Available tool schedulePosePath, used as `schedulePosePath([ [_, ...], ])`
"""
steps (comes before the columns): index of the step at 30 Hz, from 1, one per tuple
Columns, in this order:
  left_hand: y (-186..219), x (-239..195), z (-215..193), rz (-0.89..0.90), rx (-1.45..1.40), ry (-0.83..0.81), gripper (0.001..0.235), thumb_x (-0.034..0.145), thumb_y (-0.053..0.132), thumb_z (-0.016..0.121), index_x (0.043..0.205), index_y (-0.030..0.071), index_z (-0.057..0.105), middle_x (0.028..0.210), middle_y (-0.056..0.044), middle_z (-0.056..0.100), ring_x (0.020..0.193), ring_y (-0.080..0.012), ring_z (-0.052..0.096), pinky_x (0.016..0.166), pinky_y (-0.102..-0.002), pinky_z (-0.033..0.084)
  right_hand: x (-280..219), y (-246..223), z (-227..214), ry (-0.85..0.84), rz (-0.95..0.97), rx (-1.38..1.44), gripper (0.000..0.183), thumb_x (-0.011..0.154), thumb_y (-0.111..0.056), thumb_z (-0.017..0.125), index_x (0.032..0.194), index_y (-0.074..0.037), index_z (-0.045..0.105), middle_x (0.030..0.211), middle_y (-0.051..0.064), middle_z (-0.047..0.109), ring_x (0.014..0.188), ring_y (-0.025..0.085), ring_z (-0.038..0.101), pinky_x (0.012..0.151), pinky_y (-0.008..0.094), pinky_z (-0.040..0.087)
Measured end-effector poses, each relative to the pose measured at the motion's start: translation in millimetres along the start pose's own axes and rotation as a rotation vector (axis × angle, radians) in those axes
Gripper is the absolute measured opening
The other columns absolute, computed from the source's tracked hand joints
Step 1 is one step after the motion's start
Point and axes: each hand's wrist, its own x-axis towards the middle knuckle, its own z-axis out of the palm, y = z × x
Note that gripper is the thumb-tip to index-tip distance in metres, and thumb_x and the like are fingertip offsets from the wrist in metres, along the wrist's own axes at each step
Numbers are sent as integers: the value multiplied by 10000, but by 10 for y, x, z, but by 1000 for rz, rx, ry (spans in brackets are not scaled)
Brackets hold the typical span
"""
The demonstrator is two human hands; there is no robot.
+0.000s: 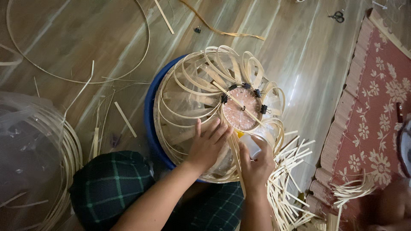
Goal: The person sits on the floor and weaves thin bamboo strips into a circular basket frame. They apply glue to the joints, press the strips into place, and use a small hammer to secure them. The person repeatedly adjusts the structure and adds more strips to build the basket's shape.
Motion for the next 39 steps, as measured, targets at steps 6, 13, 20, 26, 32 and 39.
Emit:
schedulePosePath([
  [6, 4, 2, -23, 9, 87, -41, 605, 965, 266, 581, 1541, 146, 444, 1530, -65, 469, 1486, -295, 367, 1167, -763, 163, -23, -7, 11, 24, -39, -8, 351, 868, -157, 834, 1145, 5, 691, 1035, 192, 727, 876, 249, 738, 743, 336, 571],
  [13, 9, 49, -37, -13, -59, -64, 667, 904, 413, 589, 1483, 104, 469, 1492, -123, 442, 1438, -327, 345, 1116, -785, 135, -37, 289, 52, -50, 378, 374, 318, 924, -204, 711, 1179, -22, 656, 1051, 105, 738, 908, 178, 756, 734, 307, 644],
  [20, -18, 1, 24, 11, 8, 26, 498, 1004, 245, 552, 1494, 162, 523, 1512, -44, 468, 1479, -288, 360, 1178, -761, 142, 370, 810, 53, -24, 667, 1119, 390, 917, -89, 641, 1300, -35, 592, 1057, 130, 682, 895, 232, 688, 786, 386, 562],
  [26, -47, -15, 15, 21, 7, -1, 504, 979, 205, 560, 1482, 179, 545, 1491, -38, 480, 1467, -293, 368, 1159, -766, 167, 693, 894, 382, 26, 624, 1220, 422, 939, -114, 706, 1340, -54, 588, 1125, 91, 640, 962, 192, 653, 847, 394, 555],
  [32, -52, 41, -29, 40, 39, -16, 518, 949, 260, 593, 1459, 182, 554, 1435, -60, 486, 1435, -305, 385, 1113, -807, 180, 1032, 693, 641, -41, 427, 450, 414, 908, -287, 769, 1245, -69, 669, 1090, 87, 709, 952, 184, 654, 836, 347, 525],
  [39, -46, 22, -1, 42, 51, 20, 523, 936, 251, 605, 1451, 175, 556, 1394, -62, 501, 1437, -300, 392, 1119, -810, 181, 1081, 522, 868, 64, -26, -119, 499, 792, -328, 864, 1162, -52, 675, 1051, 149, 710, 1039, 314, 604, 924, 461, 431],
])
